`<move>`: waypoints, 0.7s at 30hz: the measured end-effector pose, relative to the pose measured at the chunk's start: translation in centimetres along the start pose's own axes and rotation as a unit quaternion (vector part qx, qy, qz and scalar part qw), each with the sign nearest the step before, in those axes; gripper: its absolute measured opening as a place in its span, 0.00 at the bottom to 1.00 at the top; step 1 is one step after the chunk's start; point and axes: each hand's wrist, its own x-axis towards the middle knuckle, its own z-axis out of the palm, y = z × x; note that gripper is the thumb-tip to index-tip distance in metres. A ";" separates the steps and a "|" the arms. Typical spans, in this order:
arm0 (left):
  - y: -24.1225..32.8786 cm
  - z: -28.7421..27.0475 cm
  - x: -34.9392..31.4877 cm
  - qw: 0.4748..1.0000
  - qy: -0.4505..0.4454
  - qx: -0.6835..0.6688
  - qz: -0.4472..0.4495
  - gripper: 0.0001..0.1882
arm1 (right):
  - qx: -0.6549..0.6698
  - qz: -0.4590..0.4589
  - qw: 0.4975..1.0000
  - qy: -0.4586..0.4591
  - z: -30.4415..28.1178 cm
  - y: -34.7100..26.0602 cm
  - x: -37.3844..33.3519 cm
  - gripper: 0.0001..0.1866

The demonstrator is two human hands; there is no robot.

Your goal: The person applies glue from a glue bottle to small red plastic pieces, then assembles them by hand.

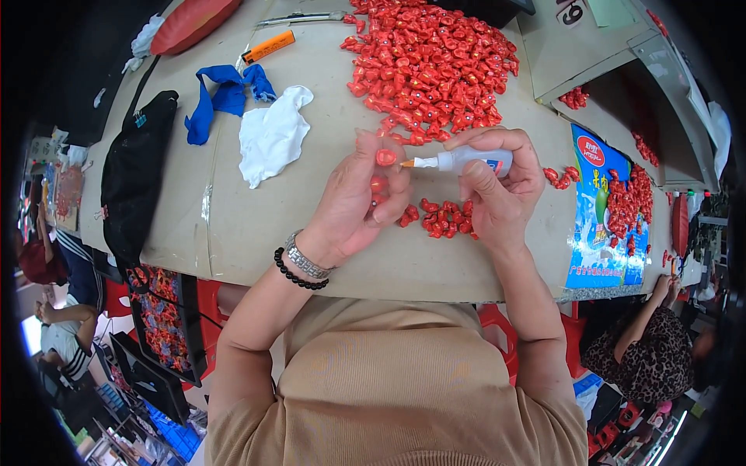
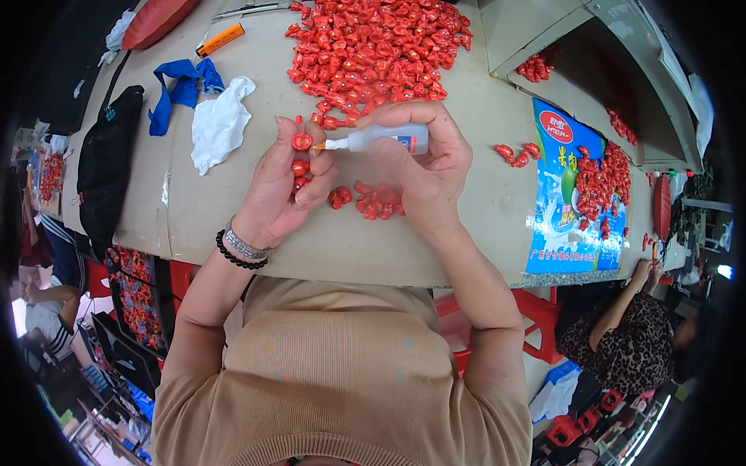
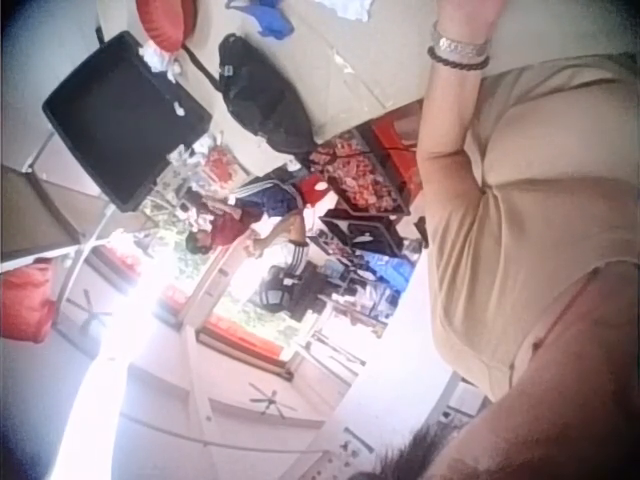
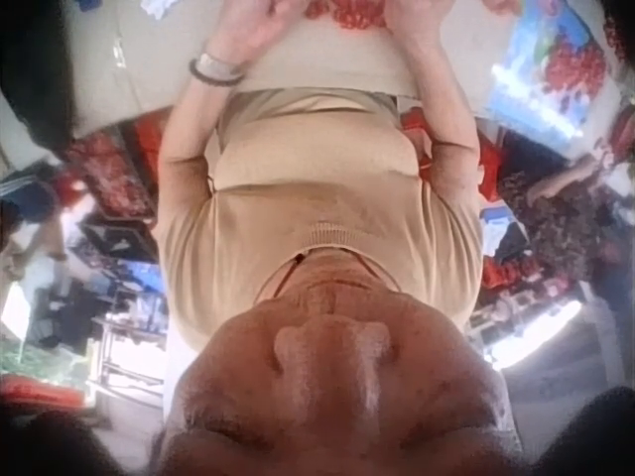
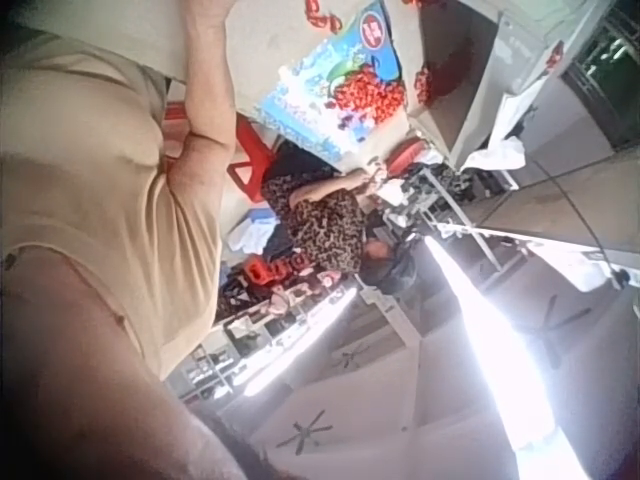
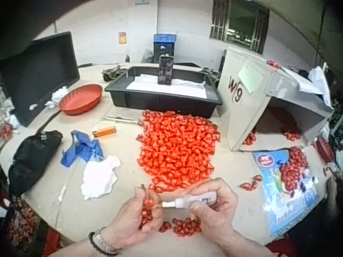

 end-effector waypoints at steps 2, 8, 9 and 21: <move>-0.1 -0.1 0.0 1.000 -0.003 0.000 0.001 0.25 | -0.005 -0.002 1.000 0.001 0.1 0.0 0.0 0.09; -0.1 -0.1 0.1 1.000 -0.009 0.003 0.006 0.25 | -0.015 -0.006 1.000 0.001 0.1 0.0 0.0 0.09; 0.0 0.0 0.1 1.000 -0.009 0.003 0.005 0.25 | -0.017 -0.007 1.000 0.003 0.1 0.0 0.0 0.09; 0.2 0.0 0.1 0.999 -0.028 0.024 -0.003 0.27 | -0.001 -0.029 0.999 0.014 -0.3 0.3 0.2 0.10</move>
